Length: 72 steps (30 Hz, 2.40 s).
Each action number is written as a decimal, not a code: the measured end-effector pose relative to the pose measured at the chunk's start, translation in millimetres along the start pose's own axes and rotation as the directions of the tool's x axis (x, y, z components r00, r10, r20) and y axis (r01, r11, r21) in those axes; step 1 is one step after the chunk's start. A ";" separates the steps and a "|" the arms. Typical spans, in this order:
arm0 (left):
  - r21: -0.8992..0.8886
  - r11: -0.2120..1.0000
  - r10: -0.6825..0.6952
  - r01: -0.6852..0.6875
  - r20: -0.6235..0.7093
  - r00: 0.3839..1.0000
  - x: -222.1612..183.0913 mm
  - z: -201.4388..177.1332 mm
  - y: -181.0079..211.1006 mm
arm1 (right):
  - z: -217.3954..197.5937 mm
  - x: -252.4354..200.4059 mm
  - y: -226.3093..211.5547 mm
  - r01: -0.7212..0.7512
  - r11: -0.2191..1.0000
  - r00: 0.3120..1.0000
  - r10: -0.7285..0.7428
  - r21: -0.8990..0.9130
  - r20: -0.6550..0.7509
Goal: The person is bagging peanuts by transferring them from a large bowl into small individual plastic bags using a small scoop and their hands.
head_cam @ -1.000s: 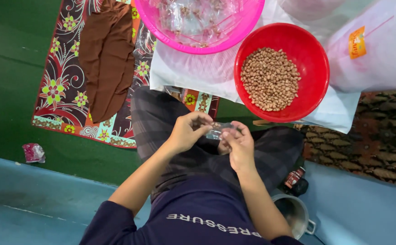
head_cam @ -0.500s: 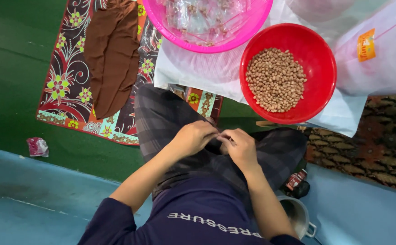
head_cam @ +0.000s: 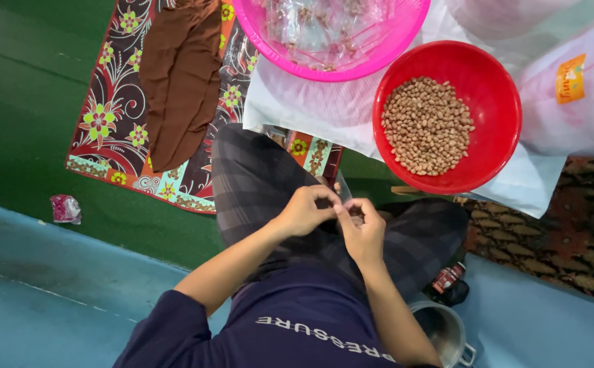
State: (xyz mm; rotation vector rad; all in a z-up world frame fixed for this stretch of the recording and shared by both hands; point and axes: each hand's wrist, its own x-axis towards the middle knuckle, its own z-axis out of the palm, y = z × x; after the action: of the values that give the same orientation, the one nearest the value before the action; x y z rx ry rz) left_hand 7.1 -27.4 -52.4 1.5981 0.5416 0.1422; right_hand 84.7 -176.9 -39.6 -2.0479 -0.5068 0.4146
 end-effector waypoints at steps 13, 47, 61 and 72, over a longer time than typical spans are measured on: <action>-0.080 0.992 -0.082 0.095 0.148 0.986 -5.1 -3.9 14.0 | -27.0 13.6 -35.4 0.035 0.996 0.983 -0.020 -0.078 0.184; -0.260 0.946 -0.145 0.193 0.194 0.970 14.8 -21.1 16.2 | -23.2 2.9 82.0 -0.513 0.492 0.851 0.401 0.704 0.340; -0.390 0.845 -0.312 0.366 0.197 0.929 52.9 -21.8 -88.9 | -186.5 89.4 -132.1 0.192 0.981 0.966 -0.193 -0.023 -0.169; -0.408 0.852 -0.242 0.327 0.246 0.938 53.4 -20.0 -94.7 | -227.6 153.2 -133.6 0.211 0.908 0.977 -0.206 -0.361 0.052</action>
State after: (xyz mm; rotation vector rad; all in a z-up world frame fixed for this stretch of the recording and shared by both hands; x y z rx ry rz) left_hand 21.7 14.0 -153.9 1.0545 0.5490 -0.1056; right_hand 300.6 -202.7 174.4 -2.3152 -0.8555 0.2136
